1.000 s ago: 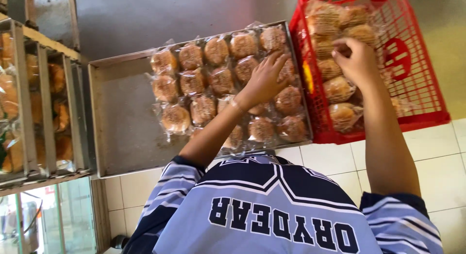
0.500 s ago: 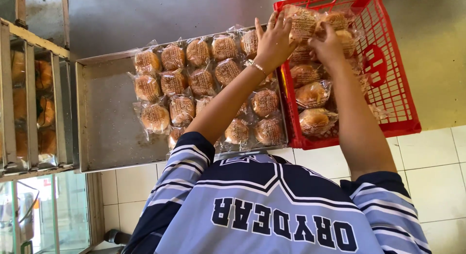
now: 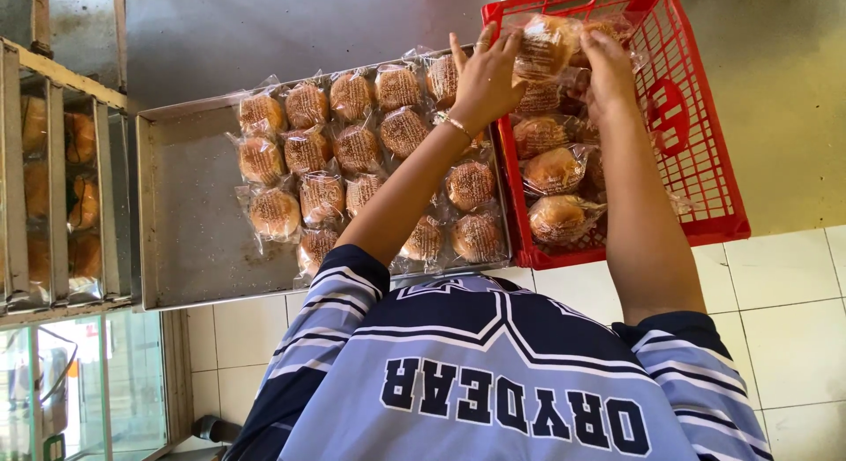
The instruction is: Arranging individually wrapped bread buns from a plastic crate onto a baking tray.
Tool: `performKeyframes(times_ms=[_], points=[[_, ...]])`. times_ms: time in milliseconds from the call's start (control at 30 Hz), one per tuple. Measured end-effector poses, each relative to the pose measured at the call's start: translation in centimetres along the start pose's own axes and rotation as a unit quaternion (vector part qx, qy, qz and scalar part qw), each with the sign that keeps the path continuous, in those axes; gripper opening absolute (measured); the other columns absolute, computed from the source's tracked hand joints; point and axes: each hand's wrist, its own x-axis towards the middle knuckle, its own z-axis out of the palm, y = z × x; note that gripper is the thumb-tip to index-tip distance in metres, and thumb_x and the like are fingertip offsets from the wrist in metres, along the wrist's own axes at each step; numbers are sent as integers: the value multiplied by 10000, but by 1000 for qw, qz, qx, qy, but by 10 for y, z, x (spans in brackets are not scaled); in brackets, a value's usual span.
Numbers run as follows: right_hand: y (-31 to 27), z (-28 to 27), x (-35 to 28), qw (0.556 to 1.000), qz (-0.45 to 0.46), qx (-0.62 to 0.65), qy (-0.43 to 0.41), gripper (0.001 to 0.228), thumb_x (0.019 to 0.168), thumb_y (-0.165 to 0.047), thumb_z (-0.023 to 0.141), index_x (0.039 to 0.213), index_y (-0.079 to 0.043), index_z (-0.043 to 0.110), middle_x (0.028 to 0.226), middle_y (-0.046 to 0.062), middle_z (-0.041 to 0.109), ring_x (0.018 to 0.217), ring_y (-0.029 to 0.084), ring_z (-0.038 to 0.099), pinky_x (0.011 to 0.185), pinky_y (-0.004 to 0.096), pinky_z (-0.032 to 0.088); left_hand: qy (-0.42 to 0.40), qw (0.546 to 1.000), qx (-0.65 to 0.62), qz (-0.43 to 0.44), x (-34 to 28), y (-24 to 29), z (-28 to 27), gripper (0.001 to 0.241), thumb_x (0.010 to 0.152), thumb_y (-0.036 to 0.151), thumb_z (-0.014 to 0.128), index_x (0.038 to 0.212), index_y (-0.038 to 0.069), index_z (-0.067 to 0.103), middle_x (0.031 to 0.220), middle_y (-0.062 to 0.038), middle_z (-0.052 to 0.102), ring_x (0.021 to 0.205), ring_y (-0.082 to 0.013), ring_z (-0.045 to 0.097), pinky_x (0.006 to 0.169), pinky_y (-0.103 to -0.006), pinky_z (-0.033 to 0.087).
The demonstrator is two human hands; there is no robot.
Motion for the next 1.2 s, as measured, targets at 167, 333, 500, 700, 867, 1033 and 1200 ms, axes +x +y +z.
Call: performKeyframes(times_ms=[167,333,500,700,867,1033,1200], points=[[-14,4,-12,997,-20,-12,-77,578,923,-630,586,1302,-200,659,1306,147,675,988,212,701,815,300,652,22,1000,-12,19,-4,8,11,965,818,495,865,1531,152,313,1590,-22,456,1501,-232,317,1150,-805,27],[-41,8,-35,990,-40,42,-128,518,932,-594,610,1350,-290,651,1447,125,557,1112,167,678,687,109,614,116,992,-42,13,-2,4,27,1021,860,479,949,1573,355,228,1643,125,418,1543,-138,336,1233,-746,56],[-37,0,-33,975,-32,166,-144,922,717,-567,872,1452,-109,556,1352,113,628,1149,202,654,825,283,631,270,944,-191,-27,5,-5,41,1214,716,517,1039,1601,292,240,1637,30,350,1495,-193,420,1238,-555,395],[-37,0,-40,953,-137,102,-251,372,1044,-157,667,1366,-149,480,1201,65,576,996,199,635,829,306,605,197,749,-632,26,-12,-18,22,688,897,296,797,1469,177,434,1345,-97,658,1199,-263,698,1029,-380,663],[-56,30,-76,939,-239,-89,-230,749,1065,151,565,1650,-240,310,1293,180,443,1128,269,480,939,347,505,114,675,-728,38,-48,-34,-12,453,1039,283,659,1461,260,496,1396,-179,633,1210,-422,680,870,-513,712],[-86,91,-144,837,-384,-292,-259,560,1080,-8,635,1521,14,291,1268,336,555,970,334,611,749,361,585,99,602,-784,115,-102,-66,-46,541,993,-20,725,1454,156,504,1453,-128,500,1202,-372,678,1034,-436,672],[-59,147,-205,866,-307,-319,-233,633,1014,32,622,1539,-39,275,1299,343,578,972,365,681,723,411,638,60,681,-729,30,-179,-115,-74,614,917,192,779,1435,116,458,1319,-190,554,1134,-340,672,918,-429,692]])
